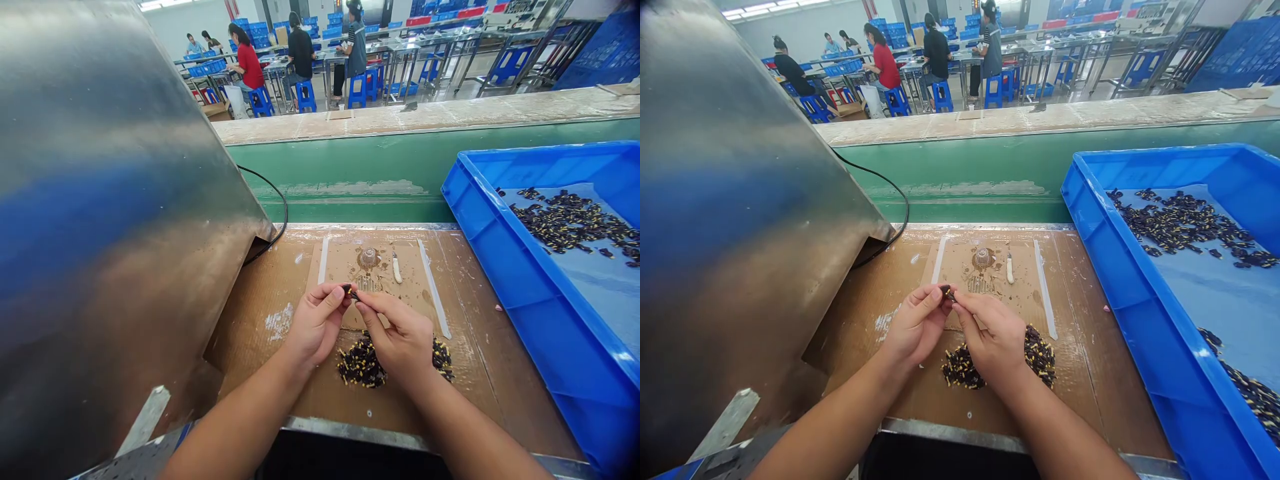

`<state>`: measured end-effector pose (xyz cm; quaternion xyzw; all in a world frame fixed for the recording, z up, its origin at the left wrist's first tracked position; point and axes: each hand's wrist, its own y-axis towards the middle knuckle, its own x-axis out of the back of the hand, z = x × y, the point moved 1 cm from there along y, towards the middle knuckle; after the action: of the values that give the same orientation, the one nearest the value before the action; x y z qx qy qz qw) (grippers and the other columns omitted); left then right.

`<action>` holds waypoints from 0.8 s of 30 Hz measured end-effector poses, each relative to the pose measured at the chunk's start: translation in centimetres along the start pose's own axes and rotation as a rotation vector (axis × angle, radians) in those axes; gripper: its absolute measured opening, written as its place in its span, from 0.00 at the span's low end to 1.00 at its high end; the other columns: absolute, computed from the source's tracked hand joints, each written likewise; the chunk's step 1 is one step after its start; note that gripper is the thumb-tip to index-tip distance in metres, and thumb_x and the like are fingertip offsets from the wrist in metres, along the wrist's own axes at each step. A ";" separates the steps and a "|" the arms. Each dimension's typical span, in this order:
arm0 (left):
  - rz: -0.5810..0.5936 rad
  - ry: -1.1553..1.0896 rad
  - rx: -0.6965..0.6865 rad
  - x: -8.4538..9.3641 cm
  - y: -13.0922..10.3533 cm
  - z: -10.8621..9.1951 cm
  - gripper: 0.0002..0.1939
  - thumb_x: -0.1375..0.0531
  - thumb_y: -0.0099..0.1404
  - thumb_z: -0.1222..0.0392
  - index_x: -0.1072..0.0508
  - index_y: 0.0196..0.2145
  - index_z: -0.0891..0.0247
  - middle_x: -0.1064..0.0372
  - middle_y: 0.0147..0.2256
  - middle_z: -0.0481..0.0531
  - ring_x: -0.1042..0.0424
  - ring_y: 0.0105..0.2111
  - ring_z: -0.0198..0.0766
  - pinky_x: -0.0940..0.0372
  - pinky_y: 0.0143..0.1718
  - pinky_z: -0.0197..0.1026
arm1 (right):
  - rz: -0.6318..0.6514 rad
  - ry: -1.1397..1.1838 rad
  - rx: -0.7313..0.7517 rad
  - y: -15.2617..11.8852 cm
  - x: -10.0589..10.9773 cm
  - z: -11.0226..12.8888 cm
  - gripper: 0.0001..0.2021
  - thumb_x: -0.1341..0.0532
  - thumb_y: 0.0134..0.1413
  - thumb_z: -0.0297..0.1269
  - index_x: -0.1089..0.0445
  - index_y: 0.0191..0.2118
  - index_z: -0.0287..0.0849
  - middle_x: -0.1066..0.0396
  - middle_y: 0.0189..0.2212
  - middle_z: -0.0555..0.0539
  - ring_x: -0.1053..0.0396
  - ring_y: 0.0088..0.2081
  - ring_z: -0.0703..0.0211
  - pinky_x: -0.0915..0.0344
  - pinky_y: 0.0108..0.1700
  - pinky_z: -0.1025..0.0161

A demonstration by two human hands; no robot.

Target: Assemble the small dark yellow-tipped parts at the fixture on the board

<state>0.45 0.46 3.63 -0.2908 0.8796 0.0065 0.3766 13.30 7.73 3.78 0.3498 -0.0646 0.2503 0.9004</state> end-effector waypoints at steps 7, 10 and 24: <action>0.009 0.008 -0.013 0.0 0.0 0.1 0.10 0.23 0.51 0.57 0.17 0.30 0.61 0.19 0.36 0.52 0.24 0.36 0.33 0.31 0.45 0.36 | 0.003 -0.009 -0.016 0.1 0.0 0.0 0.15 0.36 0.64 0.28 0.22 0.51 0.53 0.19 0.46 0.50 0.20 0.46 0.56 0.21 0.50 0.56; 0.009 0.028 -0.025 0.1 0.1 0.2 0.10 0.23 0.51 0.57 0.17 0.30 0.61 0.19 0.35 0.52 0.24 0.36 0.33 0.31 0.44 0.35 | 0.015 -0.023 0.010 0.1 0.1 0.1 0.14 0.37 0.65 0.28 0.22 0.52 0.52 0.19 0.47 0.49 0.21 0.46 0.56 0.22 0.50 0.56; 0.042 0.416 -0.332 1.5 0.2 1.3 0.04 0.29 0.61 0.58 0.16 0.35 0.58 0.19 0.42 0.55 0.21 0.45 0.41 0.29 0.55 0.45 | 0.028 -0.066 0.099 0.3 0.6 -0.1 0.13 0.37 0.64 0.24 0.22 0.49 0.46 0.19 0.45 0.48 0.21 0.46 0.59 0.24 0.52 0.61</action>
<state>0.35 0.20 1.67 -0.3251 0.9308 0.0985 0.1348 13.64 8.22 4.01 0.4011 -0.0868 0.2541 0.8758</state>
